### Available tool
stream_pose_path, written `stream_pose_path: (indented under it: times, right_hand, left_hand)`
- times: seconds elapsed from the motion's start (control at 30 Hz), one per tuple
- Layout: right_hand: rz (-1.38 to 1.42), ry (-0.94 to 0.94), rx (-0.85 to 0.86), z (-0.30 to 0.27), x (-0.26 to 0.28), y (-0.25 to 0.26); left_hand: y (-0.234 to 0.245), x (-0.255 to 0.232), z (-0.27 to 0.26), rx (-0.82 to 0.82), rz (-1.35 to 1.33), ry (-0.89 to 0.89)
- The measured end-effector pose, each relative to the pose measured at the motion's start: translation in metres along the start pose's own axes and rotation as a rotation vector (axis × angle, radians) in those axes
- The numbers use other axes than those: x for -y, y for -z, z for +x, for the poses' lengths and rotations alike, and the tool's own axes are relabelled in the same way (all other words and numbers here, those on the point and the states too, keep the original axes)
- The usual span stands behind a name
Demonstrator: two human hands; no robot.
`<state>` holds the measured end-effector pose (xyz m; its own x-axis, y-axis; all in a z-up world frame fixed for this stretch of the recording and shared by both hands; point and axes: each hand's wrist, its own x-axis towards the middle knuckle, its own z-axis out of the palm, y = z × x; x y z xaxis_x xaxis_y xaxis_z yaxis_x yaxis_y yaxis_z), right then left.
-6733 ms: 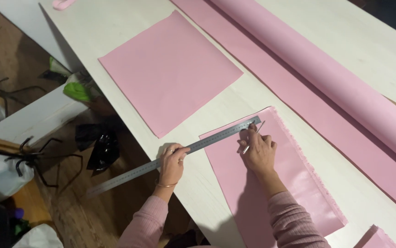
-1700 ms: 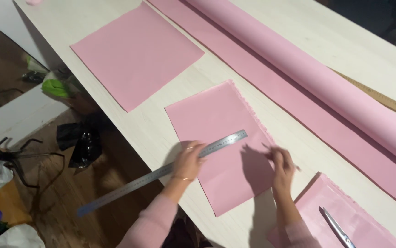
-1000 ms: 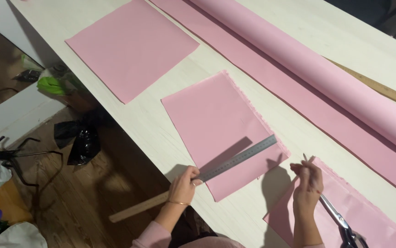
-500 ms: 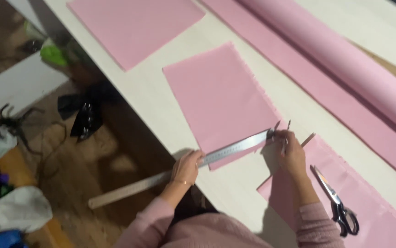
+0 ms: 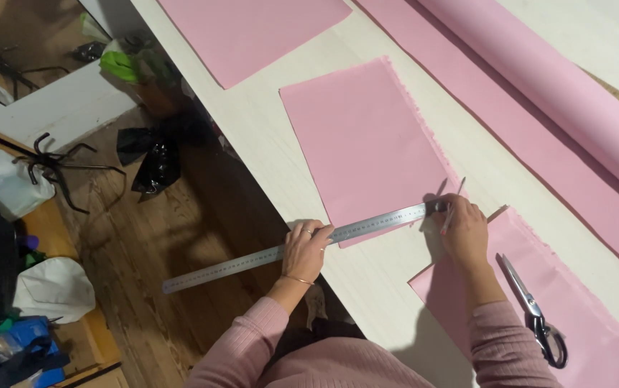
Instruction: Cutting and marking pieces of pink leather on a workshop table.
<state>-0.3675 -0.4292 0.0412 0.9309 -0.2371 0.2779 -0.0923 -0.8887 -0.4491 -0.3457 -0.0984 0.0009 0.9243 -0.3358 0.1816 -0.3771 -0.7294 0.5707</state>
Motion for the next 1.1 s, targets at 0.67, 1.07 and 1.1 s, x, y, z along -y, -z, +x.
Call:
stream_pose_path:
  times: [0.67,1.07,1.1]
  right_hand:
    - [0.048,0.041,0.077,0.001,-0.023,0.001]
    - [0.207,-0.044,-0.011,-0.001,-0.045,-0.013]
    - [0.209,-0.045,-0.013,-0.002,-0.047,-0.015]
  left_hand:
    - [0.022,-0.014,-0.005,0.089,0.187,0.361]
    - [0.053,0.012,0.0,0.023,-0.097,0.777]
    - [0.054,0.012,-0.001,0.024,-0.095,0.775]
